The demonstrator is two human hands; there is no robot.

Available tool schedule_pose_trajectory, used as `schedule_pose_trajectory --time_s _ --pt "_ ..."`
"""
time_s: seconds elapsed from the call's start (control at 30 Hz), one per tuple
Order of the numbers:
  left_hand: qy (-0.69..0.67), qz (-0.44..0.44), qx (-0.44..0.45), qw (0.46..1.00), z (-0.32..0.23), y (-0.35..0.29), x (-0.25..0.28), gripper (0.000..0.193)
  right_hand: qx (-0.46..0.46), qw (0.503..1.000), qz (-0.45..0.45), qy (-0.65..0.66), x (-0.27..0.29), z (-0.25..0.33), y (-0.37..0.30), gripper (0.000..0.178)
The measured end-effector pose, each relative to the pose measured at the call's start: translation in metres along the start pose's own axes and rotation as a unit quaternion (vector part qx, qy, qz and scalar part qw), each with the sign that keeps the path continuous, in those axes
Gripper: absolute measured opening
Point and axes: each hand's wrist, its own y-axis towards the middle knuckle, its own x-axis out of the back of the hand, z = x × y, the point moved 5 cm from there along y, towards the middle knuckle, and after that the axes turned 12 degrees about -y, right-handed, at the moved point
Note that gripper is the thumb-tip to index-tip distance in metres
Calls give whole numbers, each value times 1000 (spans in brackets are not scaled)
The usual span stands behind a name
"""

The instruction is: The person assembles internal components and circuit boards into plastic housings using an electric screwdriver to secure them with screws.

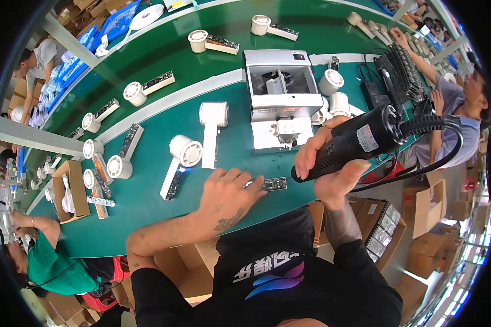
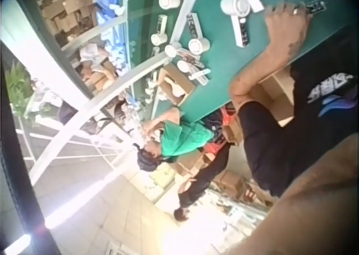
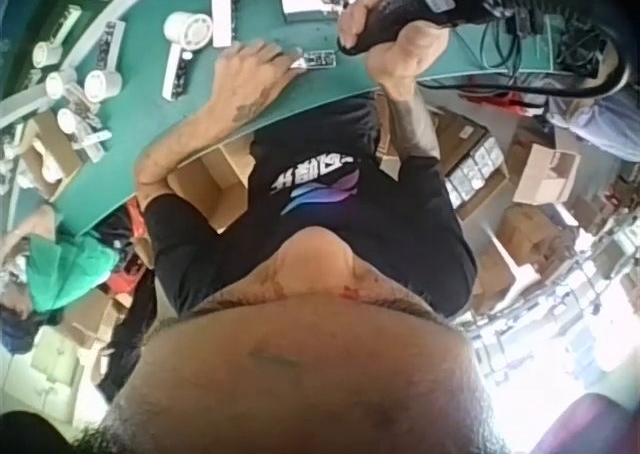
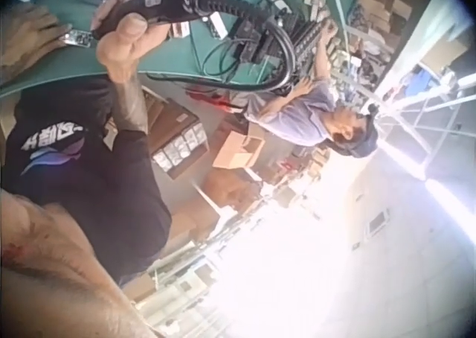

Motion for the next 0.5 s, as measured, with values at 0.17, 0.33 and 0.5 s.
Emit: schedule_pose_trajectory --time_s 0.17,0.33,0.5 --pt "2 4 7 1000 -3 3 1 25 17 1000 -2 5 1 -5 4 96" --pt "2 13 11 1000 -1 2 0 25 34 999 23 -15 -1 -7 3 92" --pt "-1 11 9 1000 -3 2 1 24 10 1000 -4 26 4 -1 2 97"
